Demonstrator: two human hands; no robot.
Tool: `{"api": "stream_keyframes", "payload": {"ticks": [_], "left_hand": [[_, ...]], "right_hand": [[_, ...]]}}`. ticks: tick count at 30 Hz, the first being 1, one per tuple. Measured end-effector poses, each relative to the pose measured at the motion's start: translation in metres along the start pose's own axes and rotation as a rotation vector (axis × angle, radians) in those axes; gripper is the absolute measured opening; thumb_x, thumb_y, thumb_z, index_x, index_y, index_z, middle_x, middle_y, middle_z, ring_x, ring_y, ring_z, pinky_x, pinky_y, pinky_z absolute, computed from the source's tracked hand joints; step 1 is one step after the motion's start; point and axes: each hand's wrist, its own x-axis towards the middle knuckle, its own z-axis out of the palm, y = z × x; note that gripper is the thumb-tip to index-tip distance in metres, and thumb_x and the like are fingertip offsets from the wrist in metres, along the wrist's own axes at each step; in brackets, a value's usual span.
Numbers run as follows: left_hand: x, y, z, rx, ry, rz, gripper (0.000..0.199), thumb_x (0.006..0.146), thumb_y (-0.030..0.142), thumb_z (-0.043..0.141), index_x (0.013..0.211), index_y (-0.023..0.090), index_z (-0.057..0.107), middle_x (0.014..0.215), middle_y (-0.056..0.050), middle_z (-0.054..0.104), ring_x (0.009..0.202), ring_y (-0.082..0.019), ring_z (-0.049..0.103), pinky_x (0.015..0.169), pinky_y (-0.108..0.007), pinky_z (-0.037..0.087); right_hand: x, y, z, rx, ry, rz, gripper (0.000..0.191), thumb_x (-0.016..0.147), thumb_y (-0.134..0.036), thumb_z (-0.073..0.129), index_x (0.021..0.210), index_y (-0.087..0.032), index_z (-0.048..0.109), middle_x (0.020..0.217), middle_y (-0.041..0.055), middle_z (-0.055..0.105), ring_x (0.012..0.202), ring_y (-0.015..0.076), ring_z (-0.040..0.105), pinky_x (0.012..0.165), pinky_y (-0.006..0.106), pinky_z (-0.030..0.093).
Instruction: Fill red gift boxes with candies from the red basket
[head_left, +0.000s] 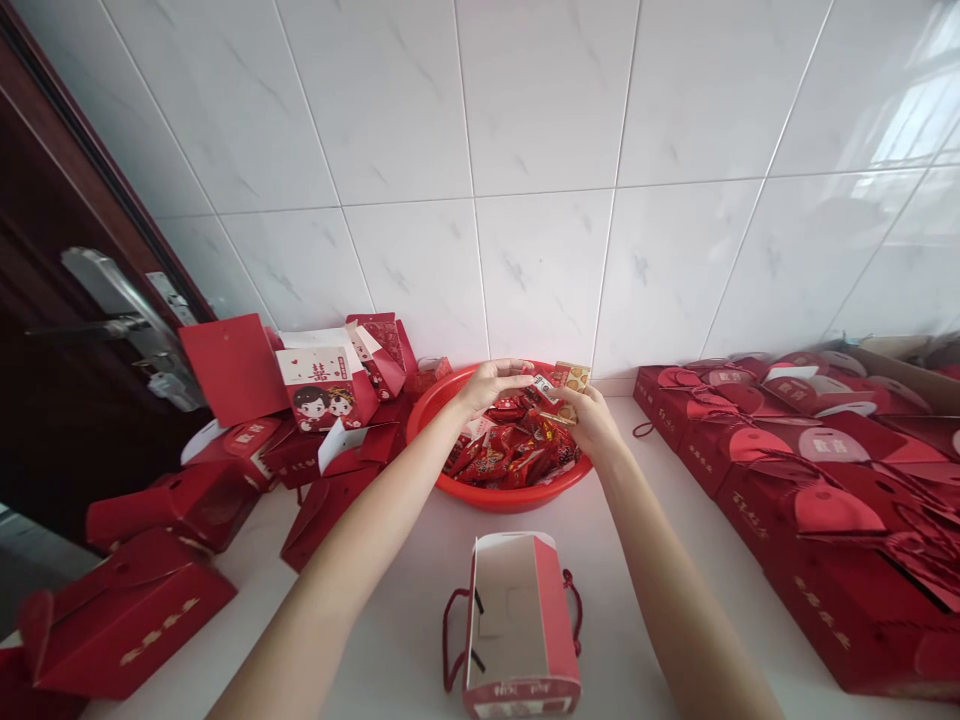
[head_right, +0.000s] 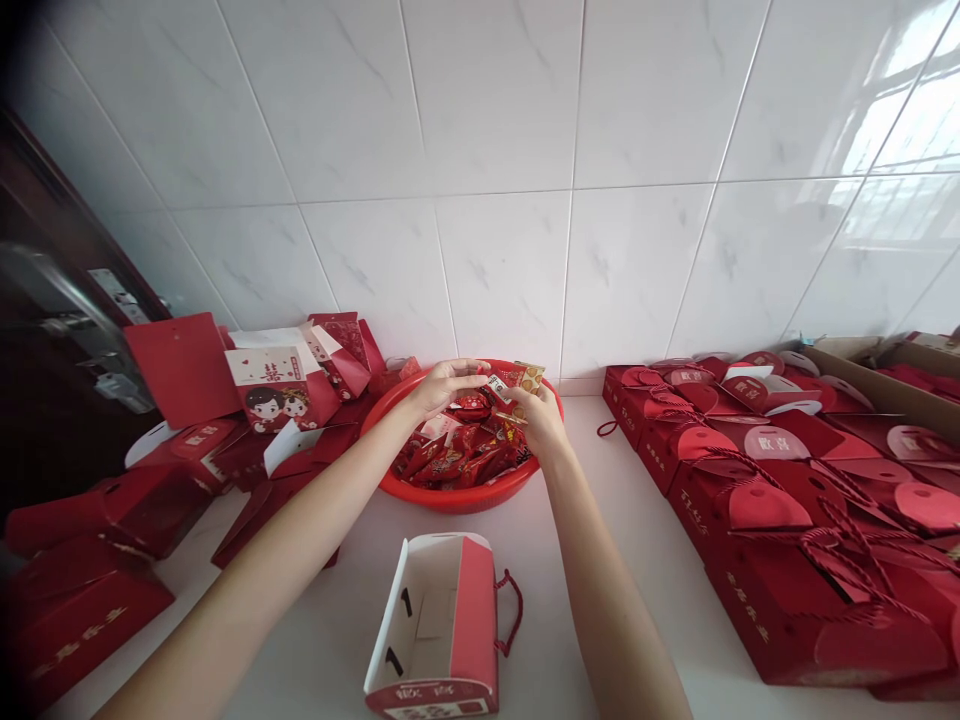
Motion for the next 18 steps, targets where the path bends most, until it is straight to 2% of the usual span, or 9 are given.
{"api": "stream_keyframes", "payload": {"ticks": [6,9,12,14,16,18], "left_hand": [[-0.0032,0.0018,0.0012,-0.022,-0.031,0.014,0.042,0.058,0.033,0.089,0.092,0.014,0.075,0.092,-0.005,0.076,0.09,-0.02,0.069,0.091,-0.036,0.049],[-0.0048,0.0026,0.0015,0.02,-0.062,0.016,0.044,0.058,0.034,0.089,0.094,0.014,0.075,0.094,-0.006,0.076,0.091,-0.02,0.069,0.09,-0.035,0.049],[-0.0035,0.002,0.0015,0.11,-0.018,0.017,0.044,0.065,0.046,0.084,0.096,0.016,0.074,0.095,-0.006,0.075,0.091,-0.021,0.069,0.088,-0.034,0.05],[-0.0019,0.0014,0.0005,0.201,0.023,-0.026,0.044,0.077,0.057,0.07,0.098,0.018,0.074,0.096,-0.007,0.076,0.092,-0.022,0.069,0.086,-0.034,0.051],[-0.0016,0.0002,-0.0013,0.314,0.004,-0.123,0.045,0.083,0.061,0.057,0.092,0.02,0.075,0.09,-0.007,0.076,0.09,-0.023,0.069,0.082,-0.034,0.052],[-0.0035,-0.0018,-0.0028,0.423,-0.082,-0.243,0.039,0.078,0.057,0.063,0.081,0.02,0.075,0.081,-0.007,0.076,0.083,-0.024,0.07,0.077,-0.033,0.053]], "right_hand": [[0.0007,-0.0005,-0.0036,0.02,-0.113,0.054,0.031,0.057,-0.019,0.087,0.083,-0.019,0.071,0.085,0.0027,0.077,0.08,0.022,0.073,0.068,0.035,0.065],[0.001,0.0,-0.0035,0.016,-0.116,0.052,0.03,0.053,-0.015,0.085,0.08,-0.018,0.072,0.083,0.0032,0.077,0.076,0.0208,0.072,0.067,0.034,0.065],[0.0006,0.0002,-0.0024,0.011,-0.091,0.044,0.027,0.052,-0.012,0.083,0.076,-0.016,0.072,0.08,0.0035,0.077,0.072,0.0191,0.071,0.064,0.032,0.064],[0.0008,0.0004,-0.0019,0.017,-0.062,0.028,0.025,0.053,-0.013,0.082,0.076,-0.016,0.072,0.078,0.0035,0.076,0.069,0.0185,0.071,0.062,0.031,0.063],[0.0017,0.0007,-0.002,0.027,-0.021,0.007,0.023,0.054,-0.013,0.08,0.074,-0.017,0.071,0.076,0.0025,0.076,0.066,0.0177,0.07,0.059,0.029,0.062],[0.003,0.0009,-0.0023,0.037,0.018,-0.01,0.021,0.055,-0.013,0.079,0.073,-0.018,0.069,0.072,0.0012,0.074,0.064,0.0172,0.07,0.058,0.027,0.061]]}}
